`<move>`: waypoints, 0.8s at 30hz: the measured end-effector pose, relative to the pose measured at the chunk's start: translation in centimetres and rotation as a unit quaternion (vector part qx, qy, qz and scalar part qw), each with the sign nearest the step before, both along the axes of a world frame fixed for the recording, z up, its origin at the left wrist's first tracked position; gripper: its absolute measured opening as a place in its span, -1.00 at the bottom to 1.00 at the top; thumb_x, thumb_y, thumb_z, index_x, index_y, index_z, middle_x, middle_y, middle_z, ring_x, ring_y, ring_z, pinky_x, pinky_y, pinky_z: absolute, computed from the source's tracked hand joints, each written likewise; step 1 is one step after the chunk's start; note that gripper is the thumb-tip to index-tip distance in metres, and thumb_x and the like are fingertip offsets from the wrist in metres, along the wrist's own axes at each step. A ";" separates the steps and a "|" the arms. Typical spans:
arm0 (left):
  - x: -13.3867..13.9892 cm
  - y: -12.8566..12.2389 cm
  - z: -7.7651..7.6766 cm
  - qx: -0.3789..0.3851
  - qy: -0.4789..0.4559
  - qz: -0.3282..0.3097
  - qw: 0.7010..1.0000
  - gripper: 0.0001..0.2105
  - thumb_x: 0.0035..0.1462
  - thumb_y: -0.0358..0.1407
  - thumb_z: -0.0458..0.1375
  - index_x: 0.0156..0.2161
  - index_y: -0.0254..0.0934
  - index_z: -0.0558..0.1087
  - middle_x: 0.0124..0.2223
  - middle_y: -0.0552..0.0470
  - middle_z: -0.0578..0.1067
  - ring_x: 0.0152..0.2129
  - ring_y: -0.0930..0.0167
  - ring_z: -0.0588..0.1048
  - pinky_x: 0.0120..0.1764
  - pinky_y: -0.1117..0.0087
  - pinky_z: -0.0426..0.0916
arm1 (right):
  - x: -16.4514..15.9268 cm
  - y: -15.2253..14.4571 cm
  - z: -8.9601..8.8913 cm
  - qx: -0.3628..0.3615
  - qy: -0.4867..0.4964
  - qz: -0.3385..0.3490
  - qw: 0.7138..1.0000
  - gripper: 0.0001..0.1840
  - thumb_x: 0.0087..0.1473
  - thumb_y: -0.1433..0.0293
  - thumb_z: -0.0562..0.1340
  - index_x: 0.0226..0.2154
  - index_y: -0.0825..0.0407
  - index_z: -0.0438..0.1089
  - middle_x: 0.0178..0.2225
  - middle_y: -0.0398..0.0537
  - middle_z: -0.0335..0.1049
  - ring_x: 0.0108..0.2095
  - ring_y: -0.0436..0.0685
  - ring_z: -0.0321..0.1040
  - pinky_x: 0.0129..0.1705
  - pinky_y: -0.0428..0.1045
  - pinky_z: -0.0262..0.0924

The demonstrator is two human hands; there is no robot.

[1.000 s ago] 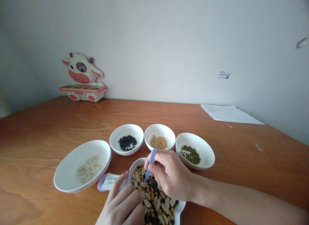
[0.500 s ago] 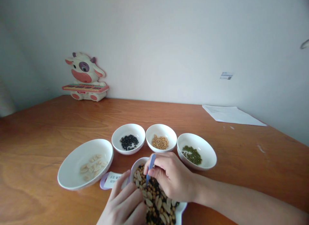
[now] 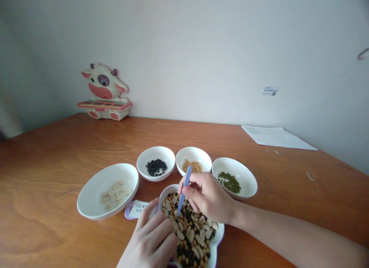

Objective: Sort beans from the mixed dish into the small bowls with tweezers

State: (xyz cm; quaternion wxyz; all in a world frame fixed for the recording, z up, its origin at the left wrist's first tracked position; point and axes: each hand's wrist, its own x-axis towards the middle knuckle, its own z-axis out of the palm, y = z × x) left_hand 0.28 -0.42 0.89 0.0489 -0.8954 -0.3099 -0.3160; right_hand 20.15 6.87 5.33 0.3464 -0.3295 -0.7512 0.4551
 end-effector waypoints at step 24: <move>-2.0 -0.9 1.5 -0.139 -0.194 -0.050 0.970 -0.87 0.31 -0.40 0.16 -0.31 -0.21 0.46 -0.32 0.14 0.51 -0.36 0.50 0.53 0.17 0.27 0.34 | -9.3 4.9 3.6 0.180 -0.004 -0.050 0.982 -0.85 0.31 0.44 0.19 -0.24 0.12 0.48 -0.38 -0.09 0.52 -0.44 -0.03 0.42 -0.34 -0.12 0.23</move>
